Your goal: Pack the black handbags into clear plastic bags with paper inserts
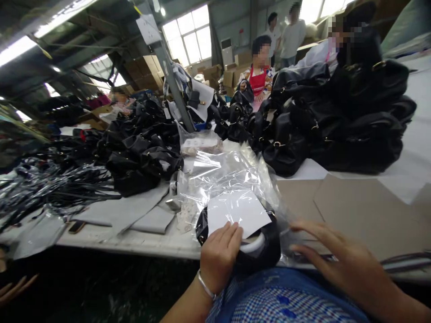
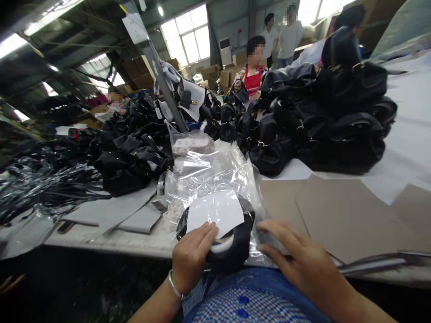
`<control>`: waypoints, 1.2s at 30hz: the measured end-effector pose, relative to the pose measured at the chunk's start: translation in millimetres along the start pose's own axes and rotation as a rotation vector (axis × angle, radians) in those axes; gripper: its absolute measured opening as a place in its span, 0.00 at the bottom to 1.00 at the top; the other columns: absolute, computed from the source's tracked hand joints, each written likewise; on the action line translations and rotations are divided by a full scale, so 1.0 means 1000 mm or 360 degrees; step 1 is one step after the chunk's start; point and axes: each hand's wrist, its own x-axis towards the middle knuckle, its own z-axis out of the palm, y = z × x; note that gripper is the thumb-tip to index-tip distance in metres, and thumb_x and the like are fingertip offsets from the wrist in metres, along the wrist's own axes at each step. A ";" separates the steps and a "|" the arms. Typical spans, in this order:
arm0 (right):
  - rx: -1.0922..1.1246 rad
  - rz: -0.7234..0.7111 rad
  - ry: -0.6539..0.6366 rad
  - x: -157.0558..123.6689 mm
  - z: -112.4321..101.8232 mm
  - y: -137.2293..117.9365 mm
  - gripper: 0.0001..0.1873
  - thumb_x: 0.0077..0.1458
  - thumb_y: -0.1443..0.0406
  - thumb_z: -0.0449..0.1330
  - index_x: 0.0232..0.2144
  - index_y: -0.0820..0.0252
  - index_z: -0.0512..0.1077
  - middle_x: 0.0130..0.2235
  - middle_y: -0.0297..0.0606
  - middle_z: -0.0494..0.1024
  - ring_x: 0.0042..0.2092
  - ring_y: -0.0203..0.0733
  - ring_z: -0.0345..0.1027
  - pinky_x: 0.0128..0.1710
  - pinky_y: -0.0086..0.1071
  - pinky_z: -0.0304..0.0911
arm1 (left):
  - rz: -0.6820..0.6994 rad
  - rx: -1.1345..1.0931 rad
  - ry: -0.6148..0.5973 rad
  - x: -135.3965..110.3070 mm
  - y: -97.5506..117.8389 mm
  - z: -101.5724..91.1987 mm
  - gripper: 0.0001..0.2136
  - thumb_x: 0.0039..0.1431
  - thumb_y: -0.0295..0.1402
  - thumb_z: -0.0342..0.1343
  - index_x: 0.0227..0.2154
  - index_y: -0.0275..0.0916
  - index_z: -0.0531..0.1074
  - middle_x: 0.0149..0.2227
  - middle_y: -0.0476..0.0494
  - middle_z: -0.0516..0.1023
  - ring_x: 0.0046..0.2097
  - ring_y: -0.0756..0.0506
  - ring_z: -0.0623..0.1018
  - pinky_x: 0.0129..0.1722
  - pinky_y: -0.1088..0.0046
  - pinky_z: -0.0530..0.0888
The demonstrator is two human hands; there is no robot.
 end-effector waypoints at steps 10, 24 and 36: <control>-0.0074 -0.0696 -0.0294 0.019 0.042 0.005 0.23 0.64 0.73 0.51 0.60 0.61 0.67 0.48 0.44 0.79 0.50 0.44 0.71 0.50 0.41 0.70 | 0.0017 -0.0024 0.0006 -0.007 0.014 -0.001 0.13 0.71 0.26 0.44 0.44 0.33 0.75 0.43 0.40 0.84 0.44 0.39 0.83 0.37 0.63 0.82; 0.0000 -0.0804 -0.0153 -0.015 0.072 0.025 0.20 0.65 0.71 0.54 0.58 0.58 0.69 0.53 0.44 0.78 0.57 0.45 0.69 0.55 0.44 0.65 | -0.0011 -0.0054 0.0040 -0.020 0.032 0.002 0.08 0.68 0.25 0.51 0.43 0.34 0.76 0.45 0.41 0.83 0.47 0.39 0.82 0.40 0.66 0.81; 0.0093 -0.0751 0.0018 -0.012 0.079 0.027 0.19 0.63 0.65 0.57 0.55 0.57 0.72 0.50 0.44 0.80 0.54 0.51 0.72 0.53 0.46 0.64 | -0.1416 -0.0799 0.0151 -0.094 -0.030 -0.025 0.19 0.68 0.34 0.53 0.60 0.39 0.67 0.62 0.33 0.70 0.63 0.39 0.70 0.58 0.56 0.74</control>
